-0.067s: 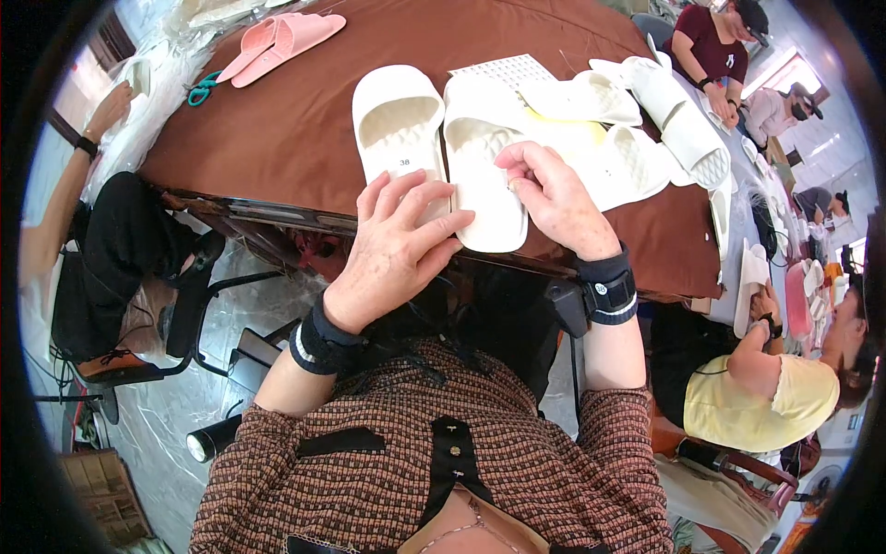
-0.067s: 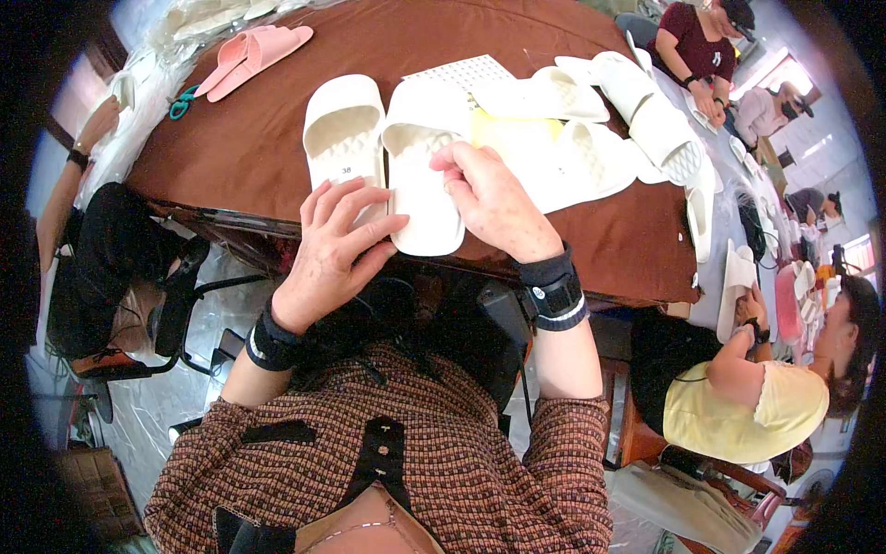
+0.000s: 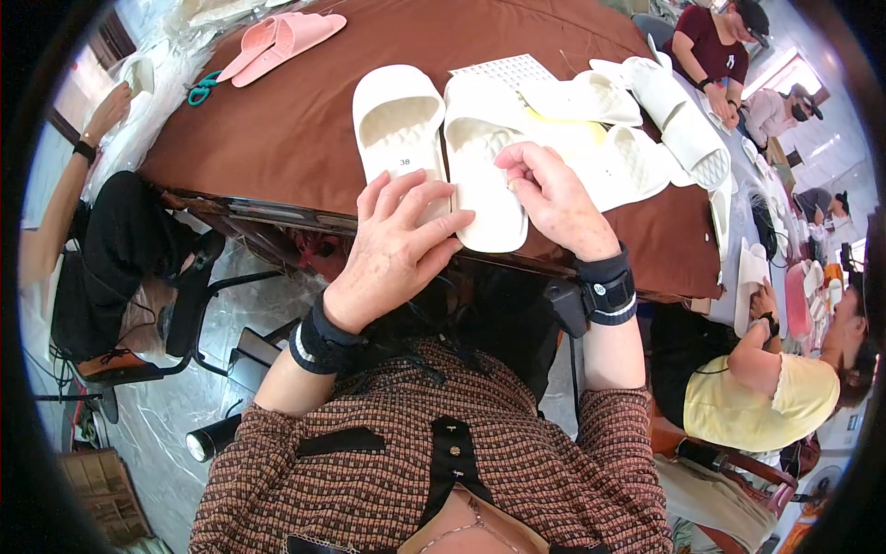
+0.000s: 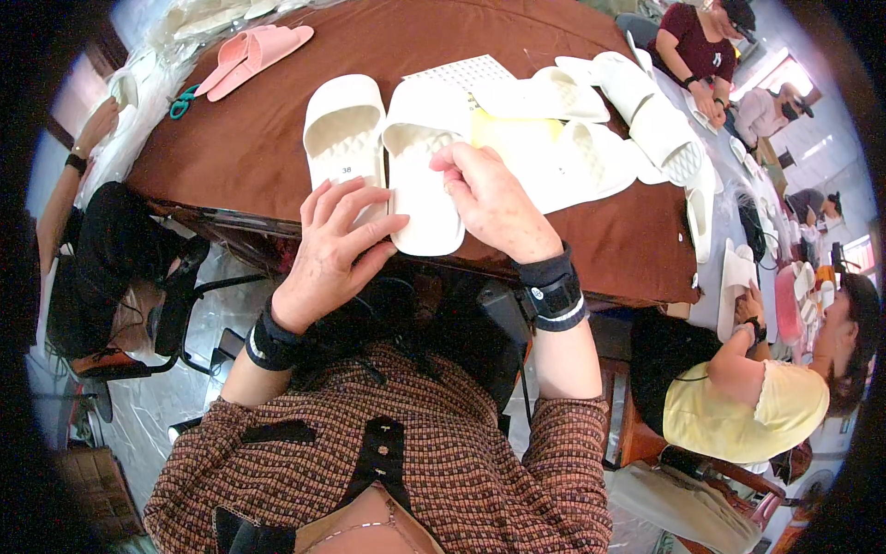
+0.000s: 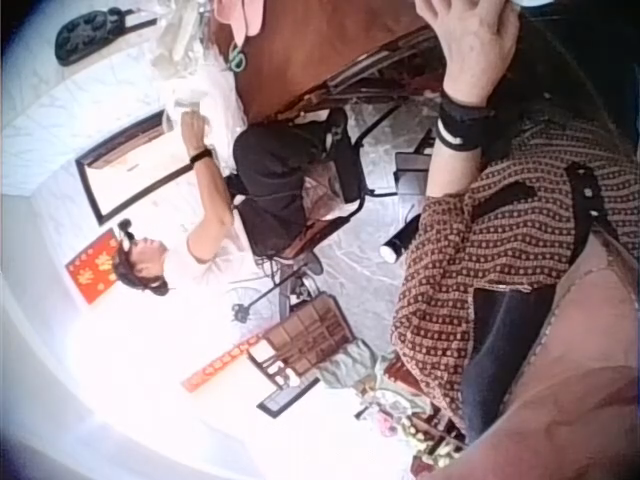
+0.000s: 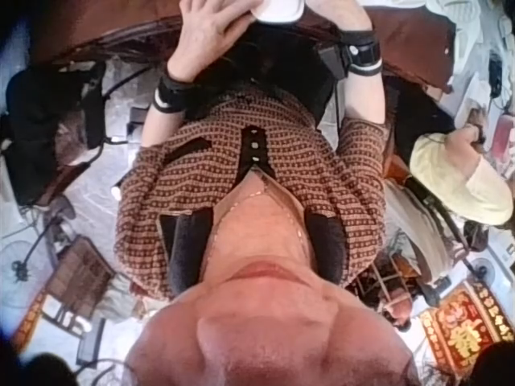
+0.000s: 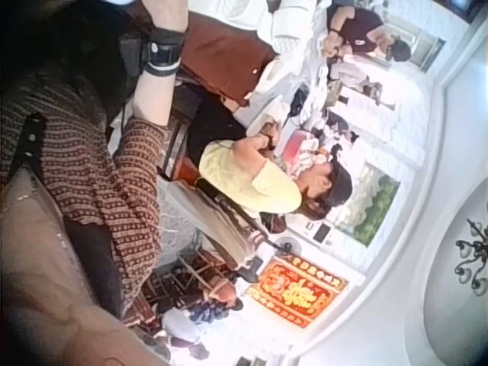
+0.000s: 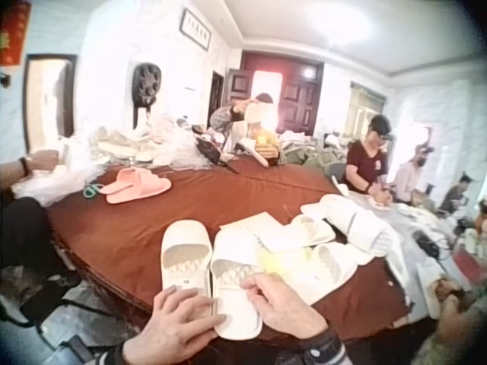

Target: Sort white sandals by size and apply labels.

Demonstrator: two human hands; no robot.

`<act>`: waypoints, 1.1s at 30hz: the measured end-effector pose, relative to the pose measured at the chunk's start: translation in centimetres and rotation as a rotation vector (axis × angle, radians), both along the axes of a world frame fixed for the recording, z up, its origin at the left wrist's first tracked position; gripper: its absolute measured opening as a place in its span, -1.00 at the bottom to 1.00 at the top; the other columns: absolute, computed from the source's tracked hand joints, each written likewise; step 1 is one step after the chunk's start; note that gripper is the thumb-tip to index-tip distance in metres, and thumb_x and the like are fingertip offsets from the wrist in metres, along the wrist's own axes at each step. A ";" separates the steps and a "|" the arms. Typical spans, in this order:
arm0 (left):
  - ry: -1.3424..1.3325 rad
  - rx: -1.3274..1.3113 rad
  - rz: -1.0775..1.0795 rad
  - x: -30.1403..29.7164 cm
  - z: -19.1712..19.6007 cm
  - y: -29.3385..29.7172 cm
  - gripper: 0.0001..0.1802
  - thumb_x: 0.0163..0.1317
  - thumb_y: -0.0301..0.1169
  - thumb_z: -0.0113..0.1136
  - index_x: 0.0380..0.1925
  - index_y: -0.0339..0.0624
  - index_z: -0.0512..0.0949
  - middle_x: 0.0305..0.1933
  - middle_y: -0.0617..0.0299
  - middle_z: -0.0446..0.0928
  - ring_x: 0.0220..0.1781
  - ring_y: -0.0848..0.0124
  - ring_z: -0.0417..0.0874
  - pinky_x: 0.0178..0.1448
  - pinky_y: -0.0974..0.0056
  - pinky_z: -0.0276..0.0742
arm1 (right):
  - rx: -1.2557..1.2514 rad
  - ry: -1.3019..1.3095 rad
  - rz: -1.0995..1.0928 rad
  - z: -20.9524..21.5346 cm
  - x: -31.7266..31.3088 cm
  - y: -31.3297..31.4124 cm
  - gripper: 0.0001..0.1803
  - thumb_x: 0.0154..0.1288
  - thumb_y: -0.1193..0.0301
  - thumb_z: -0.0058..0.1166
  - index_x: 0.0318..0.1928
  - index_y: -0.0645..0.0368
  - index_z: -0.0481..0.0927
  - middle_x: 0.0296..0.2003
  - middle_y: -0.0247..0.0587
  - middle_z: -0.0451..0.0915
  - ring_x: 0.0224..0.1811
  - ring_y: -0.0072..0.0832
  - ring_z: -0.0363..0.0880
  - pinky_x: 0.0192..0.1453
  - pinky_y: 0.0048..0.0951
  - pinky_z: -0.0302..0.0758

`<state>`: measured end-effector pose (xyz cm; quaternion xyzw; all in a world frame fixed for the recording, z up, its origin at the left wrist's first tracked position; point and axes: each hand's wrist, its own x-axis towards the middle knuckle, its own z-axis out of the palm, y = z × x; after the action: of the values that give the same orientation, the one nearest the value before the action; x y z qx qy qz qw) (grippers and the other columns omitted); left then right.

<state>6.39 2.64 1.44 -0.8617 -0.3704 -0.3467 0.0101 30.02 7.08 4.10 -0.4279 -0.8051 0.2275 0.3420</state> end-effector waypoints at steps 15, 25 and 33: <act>0.013 0.015 0.010 0.0 0.0 -0.1 -0.60 0.04 -0.40 0.36 -0.04 0.09 0.64 0.16 0.27 0.48 0.33 0.16 0.37 0.45 -0.07 0.09 | -0.091 0.045 0.020 -0.2 0.1 0.8 -0.74 0.27 0.61 0.01 -0.02 0.25 0.51 -0.23 -0.25 0.53 -0.17 -0.50 0.49 0.00 -0.47 0.48; 0.020 0.008 0.008 0.1 0.0 -0.1 -0.59 0.04 -0.41 0.35 -0.04 0.08 0.64 0.16 0.25 0.48 0.33 0.14 0.36 0.45 -0.07 0.09 | -0.178 0.123 -0.066 -0.3 -0.1 0.6 -0.71 0.30 0.62 0.00 0.03 0.25 0.53 -0.24 -0.28 0.55 -0.16 -0.56 0.48 0.01 -0.51 0.48; 0.023 0.002 0.006 0.0 0.0 0.0 -0.60 0.04 -0.41 0.34 -0.05 0.08 0.64 0.16 0.25 0.48 0.33 0.14 0.36 0.45 -0.07 0.09 | -0.151 0.218 -0.079 -1.0 0.1 1.0 -0.71 0.35 0.59 -0.01 0.07 0.24 0.52 -0.25 -0.30 0.54 -0.19 -0.57 0.47 0.02 -0.51 0.48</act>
<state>6.41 2.62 1.44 -0.8645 -0.3723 -0.3374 0.0162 30.12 8.06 3.10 -0.4565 -0.7264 0.3191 0.4028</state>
